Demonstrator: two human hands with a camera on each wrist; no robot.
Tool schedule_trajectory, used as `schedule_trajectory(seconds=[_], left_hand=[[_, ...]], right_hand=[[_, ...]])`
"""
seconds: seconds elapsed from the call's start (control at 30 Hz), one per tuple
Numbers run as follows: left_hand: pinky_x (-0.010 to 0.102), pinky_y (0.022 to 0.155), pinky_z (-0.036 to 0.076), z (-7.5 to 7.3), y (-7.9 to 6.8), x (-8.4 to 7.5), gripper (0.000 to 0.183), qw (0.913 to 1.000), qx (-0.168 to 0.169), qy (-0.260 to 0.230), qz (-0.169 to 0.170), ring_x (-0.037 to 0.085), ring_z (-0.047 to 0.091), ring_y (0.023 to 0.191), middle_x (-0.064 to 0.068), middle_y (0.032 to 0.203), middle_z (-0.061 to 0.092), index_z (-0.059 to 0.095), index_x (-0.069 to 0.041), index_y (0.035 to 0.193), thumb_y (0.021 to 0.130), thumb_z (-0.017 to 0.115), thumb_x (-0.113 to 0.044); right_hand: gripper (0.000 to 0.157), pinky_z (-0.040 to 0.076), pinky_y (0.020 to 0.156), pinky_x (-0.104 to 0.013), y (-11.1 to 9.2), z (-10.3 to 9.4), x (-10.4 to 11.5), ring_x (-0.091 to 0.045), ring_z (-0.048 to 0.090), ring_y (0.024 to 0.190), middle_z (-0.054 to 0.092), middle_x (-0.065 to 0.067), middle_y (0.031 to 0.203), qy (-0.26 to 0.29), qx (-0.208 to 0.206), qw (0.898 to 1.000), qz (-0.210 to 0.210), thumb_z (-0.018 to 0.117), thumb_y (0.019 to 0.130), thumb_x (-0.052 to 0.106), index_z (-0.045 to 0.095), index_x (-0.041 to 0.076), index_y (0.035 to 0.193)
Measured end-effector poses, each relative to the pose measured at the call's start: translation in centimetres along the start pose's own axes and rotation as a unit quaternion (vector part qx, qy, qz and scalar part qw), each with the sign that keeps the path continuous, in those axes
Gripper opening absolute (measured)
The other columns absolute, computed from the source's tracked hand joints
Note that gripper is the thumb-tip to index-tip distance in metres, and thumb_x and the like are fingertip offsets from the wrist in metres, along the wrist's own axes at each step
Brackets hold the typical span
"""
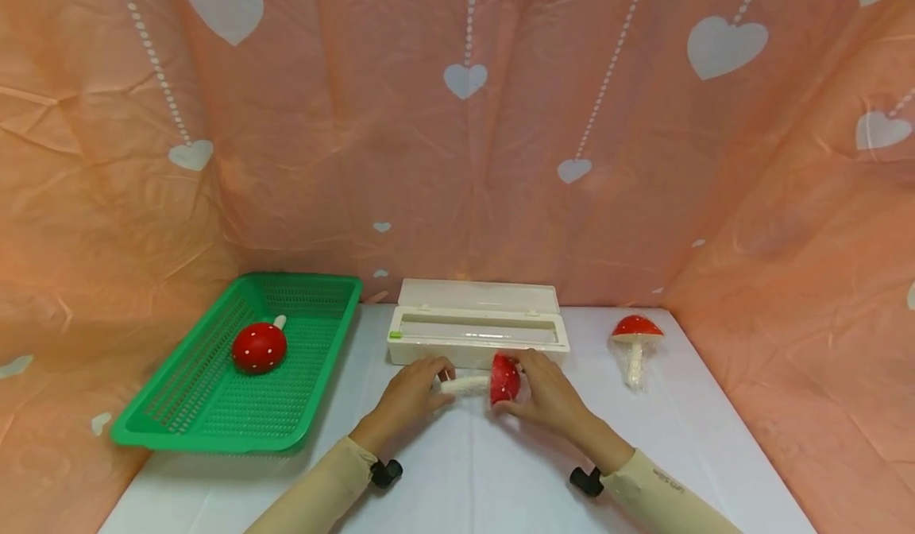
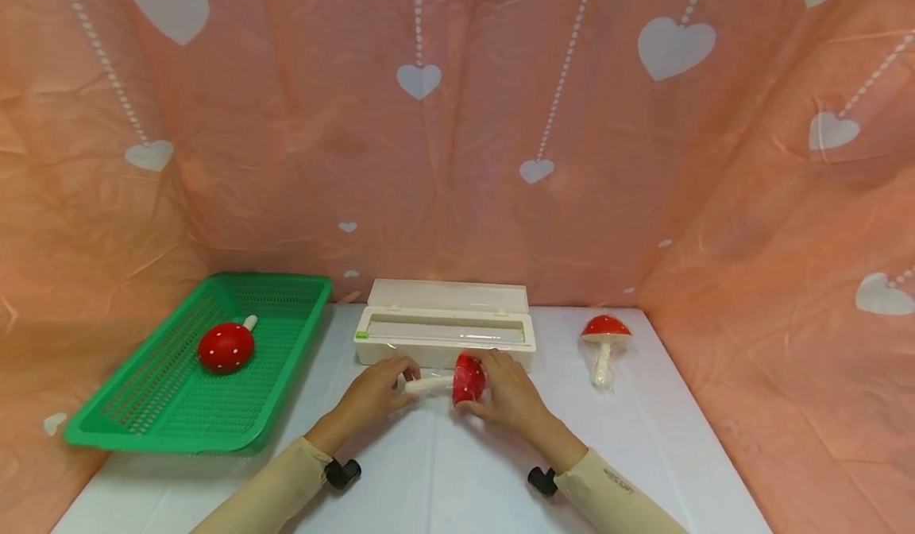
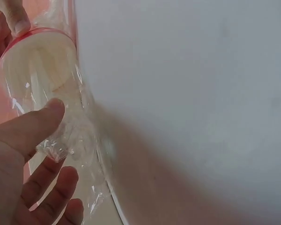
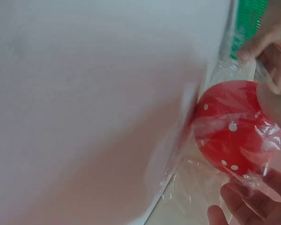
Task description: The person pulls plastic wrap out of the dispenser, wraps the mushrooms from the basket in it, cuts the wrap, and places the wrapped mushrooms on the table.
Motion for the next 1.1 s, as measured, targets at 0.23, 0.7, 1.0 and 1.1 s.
schedule_trajectory(seconds=[0.23,0.7,1.0,1.1], left_hand=[[0.028,0.071,0.047,0.0,-0.6,0.1,0.04,0.9995,0.012,-0.029,-0.007,0.009,0.057,0.082,-0.007,0.103,0.068,0.065,-0.018,0.113,0.085,0.093,-0.022],[0.029,0.072,0.047,-0.9,-1.3,-0.4,0.036,0.9973,0.035,-0.056,-0.033,0.018,0.063,0.085,-0.005,0.107,0.068,0.065,-0.017,0.115,0.09,0.09,-0.027],[0.03,0.073,0.048,-1.6,-1.9,0.5,0.027,0.9973,0.025,-0.05,-0.047,0.016,0.063,0.086,-0.006,0.106,0.068,0.068,-0.018,0.109,0.094,0.085,-0.033],[0.03,0.074,0.049,-2.0,-2.1,1.1,0.023,0.9975,0.016,-0.049,-0.049,0.017,0.062,0.087,-0.007,0.105,0.067,0.069,-0.018,0.108,0.097,0.083,-0.032]], right_hand=[[0.083,0.058,0.091,-0.045,-0.4,-1.1,-0.5,-0.024,0.067,0.105,0.067,-0.006,0.122,0.033,-0.006,0.999,0.012,0.101,0.075,0.03,0.058,0.008,0.142],[0.066,0.055,0.096,-0.049,-0.6,-1.5,-0.3,-0.025,0.067,0.108,0.068,0.0,0.126,0.031,-0.006,0.999,-0.01,0.095,0.084,0.027,0.065,0.017,0.141],[0.064,0.055,0.096,-0.048,-0.4,-1.8,0.1,-0.024,0.068,0.108,0.069,-0.003,0.126,0.033,-0.007,0.999,-0.024,0.094,0.084,0.026,0.065,0.011,0.14],[0.062,0.055,0.095,-0.047,-0.4,-1.8,0.2,-0.024,0.068,0.107,0.069,-0.001,0.126,0.039,-0.006,0.999,-0.025,0.094,0.084,0.023,0.066,0.012,0.139]])
Point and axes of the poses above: each hand's wrist, its own y-axis towards the middle knuckle, its own z-axis out of the palm, x = y × z, the point moved 8 cm from there along y, towards the middle knuckle
